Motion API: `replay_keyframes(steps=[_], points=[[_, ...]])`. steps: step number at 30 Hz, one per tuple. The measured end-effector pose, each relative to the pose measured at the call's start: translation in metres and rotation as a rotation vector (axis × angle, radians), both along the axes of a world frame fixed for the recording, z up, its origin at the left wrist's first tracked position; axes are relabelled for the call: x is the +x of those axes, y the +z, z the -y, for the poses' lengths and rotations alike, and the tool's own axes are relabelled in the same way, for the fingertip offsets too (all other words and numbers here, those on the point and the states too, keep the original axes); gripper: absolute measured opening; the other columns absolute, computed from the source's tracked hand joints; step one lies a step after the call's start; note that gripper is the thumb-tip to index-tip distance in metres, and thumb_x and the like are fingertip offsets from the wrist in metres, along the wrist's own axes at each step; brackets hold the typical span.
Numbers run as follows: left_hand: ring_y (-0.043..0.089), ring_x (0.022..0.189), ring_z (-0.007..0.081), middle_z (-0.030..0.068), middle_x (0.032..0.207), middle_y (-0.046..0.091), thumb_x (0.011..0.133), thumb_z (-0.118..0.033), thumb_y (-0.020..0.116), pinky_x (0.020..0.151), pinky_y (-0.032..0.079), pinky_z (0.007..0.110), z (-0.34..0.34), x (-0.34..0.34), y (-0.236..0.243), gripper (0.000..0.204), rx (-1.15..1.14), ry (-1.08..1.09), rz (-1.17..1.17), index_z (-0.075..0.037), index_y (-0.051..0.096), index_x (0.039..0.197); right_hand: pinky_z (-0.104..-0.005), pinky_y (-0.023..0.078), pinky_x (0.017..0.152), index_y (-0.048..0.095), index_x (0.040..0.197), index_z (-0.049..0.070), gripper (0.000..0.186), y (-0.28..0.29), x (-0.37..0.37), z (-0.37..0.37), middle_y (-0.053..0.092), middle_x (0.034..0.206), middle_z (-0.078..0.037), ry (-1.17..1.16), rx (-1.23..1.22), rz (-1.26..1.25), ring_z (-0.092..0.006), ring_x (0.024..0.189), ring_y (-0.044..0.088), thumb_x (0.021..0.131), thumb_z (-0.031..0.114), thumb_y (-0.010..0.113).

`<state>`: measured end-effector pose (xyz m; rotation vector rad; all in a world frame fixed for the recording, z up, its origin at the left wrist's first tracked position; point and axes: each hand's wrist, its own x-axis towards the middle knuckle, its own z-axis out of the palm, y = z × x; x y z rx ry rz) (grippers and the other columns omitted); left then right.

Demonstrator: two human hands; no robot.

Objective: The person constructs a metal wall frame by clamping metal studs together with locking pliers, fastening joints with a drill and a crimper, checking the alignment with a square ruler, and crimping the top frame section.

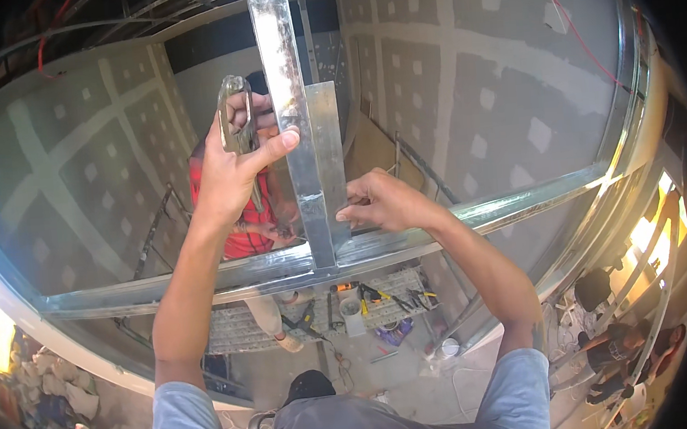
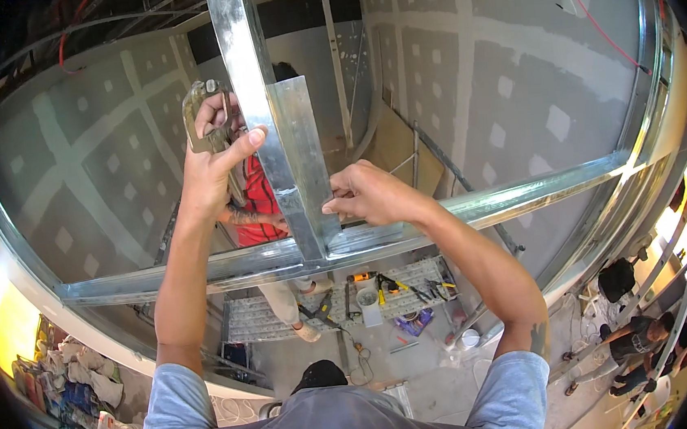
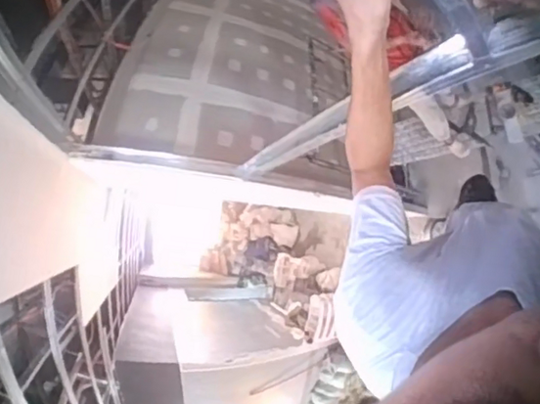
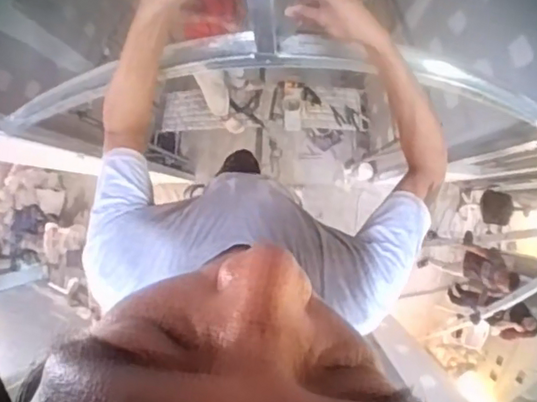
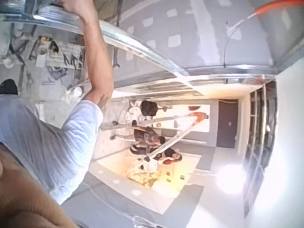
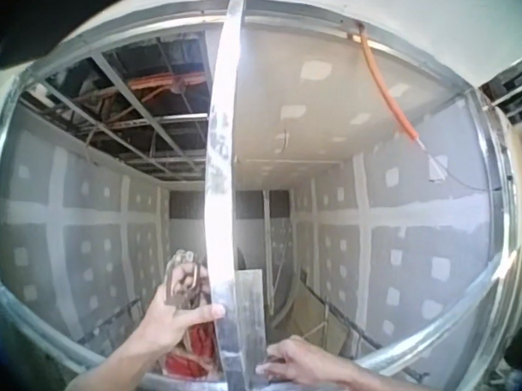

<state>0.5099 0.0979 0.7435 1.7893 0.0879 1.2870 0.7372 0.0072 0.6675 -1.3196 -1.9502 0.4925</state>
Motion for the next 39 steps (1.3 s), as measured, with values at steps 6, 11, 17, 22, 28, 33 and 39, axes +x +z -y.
replay_keyframes(steps=[6, 11, 17, 22, 28, 33, 39], points=[[0.061, 0.113, 0.0193, 0.0117, 0.121, 0.060, 0.081, -0.013, 0.087, 0.098, 0.051, 0.034, -0.007, 0.001, 0.003, 0.059, 0.033, 0.051, 0.001, 0.000, 0.051, 0.127, -0.0336, 0.049, 0.059, 0.066, 0.083, -0.005, 0.028, 0.008, 0.002, -0.002, 0.068, 0.071, -0.012, -0.010, 0.023, 0.030, -0.0150, 0.066, 0.067, 0.092, 0.019, 0.076], [0.057, 0.114, 0.0179, 0.0088, 0.119, 0.060, 0.078, -0.026, 0.090, 0.095, 0.049, 0.035, -0.006, -0.003, -0.003, 0.066, 0.014, 0.076, -0.054, -0.004, 0.052, 0.127, -0.0372, 0.038, 0.052, 0.045, 0.066, 0.000, 0.049, 0.005, -0.003, 0.006, 0.038, 0.058, -0.007, -0.032, 0.077, 0.047, -0.0099, 0.061, 0.036, 0.090, 0.026, 0.080], [0.058, 0.117, 0.0188, 0.0082, 0.122, 0.058, 0.082, -0.032, 0.088, 0.100, 0.044, 0.035, -0.013, -0.014, -0.013, 0.065, 0.016, 0.014, -0.070, -0.005, 0.051, 0.127, -0.0343, 0.050, 0.059, 0.065, 0.079, -0.004, 0.036, 0.003, -0.017, 0.017, 0.068, 0.067, -0.011, -0.042, -0.005, 0.016, -0.0135, 0.066, 0.067, 0.092, 0.026, 0.077], [0.060, 0.123, 0.0211, 0.0144, 0.133, 0.058, 0.085, -0.026, 0.085, 0.096, 0.049, 0.033, -0.016, -0.023, -0.008, 0.060, 0.090, 0.015, -0.070, -0.003, 0.050, 0.128, -0.0346, 0.053, 0.062, 0.066, 0.086, -0.009, 0.033, 0.008, -0.018, 0.016, 0.071, 0.072, -0.014, -0.045, -0.026, 0.083, -0.0165, 0.068, 0.069, 0.096, 0.022, 0.072], [0.063, 0.115, 0.0173, 0.0122, 0.126, 0.063, 0.090, -0.024, 0.081, 0.093, 0.051, 0.032, -0.013, -0.039, -0.008, 0.050, 0.183, 0.061, 0.039, -0.002, 0.052, 0.125, -0.0350, 0.053, 0.063, 0.067, 0.087, -0.008, 0.033, 0.010, -0.016, 0.016, 0.071, 0.072, -0.013, -0.047, 0.013, 0.110, -0.0174, 0.068, 0.070, 0.096, 0.023, 0.072], [0.062, 0.091, 0.0101, 0.0059, 0.100, 0.068, 0.092, -0.025, 0.079, 0.083, 0.051, 0.027, -0.005, -0.057, 0.022, 0.038, 0.197, 0.217, -0.017, -0.001, 0.060, 0.113, -0.0344, 0.054, 0.062, 0.066, 0.085, -0.007, 0.032, 0.009, -0.013, 0.014, 0.071, 0.071, -0.014, -0.036, 0.001, 0.080, -0.0167, 0.068, 0.071, 0.095, 0.023, 0.073], [0.066, 0.079, 0.0124, 0.0085, 0.093, 0.074, 0.095, -0.032, 0.074, 0.077, 0.054, 0.031, -0.006, -0.084, 0.066, 0.037, 0.205, 0.271, -0.367, 0.001, 0.063, 0.107, -0.0330, 0.052, 0.057, 0.061, 0.075, -0.005, 0.035, 0.008, -0.011, 0.014, 0.069, 0.066, -0.013, -0.078, 0.008, 0.106, -0.0145, 0.069, 0.072, 0.094, 0.021, 0.075]])
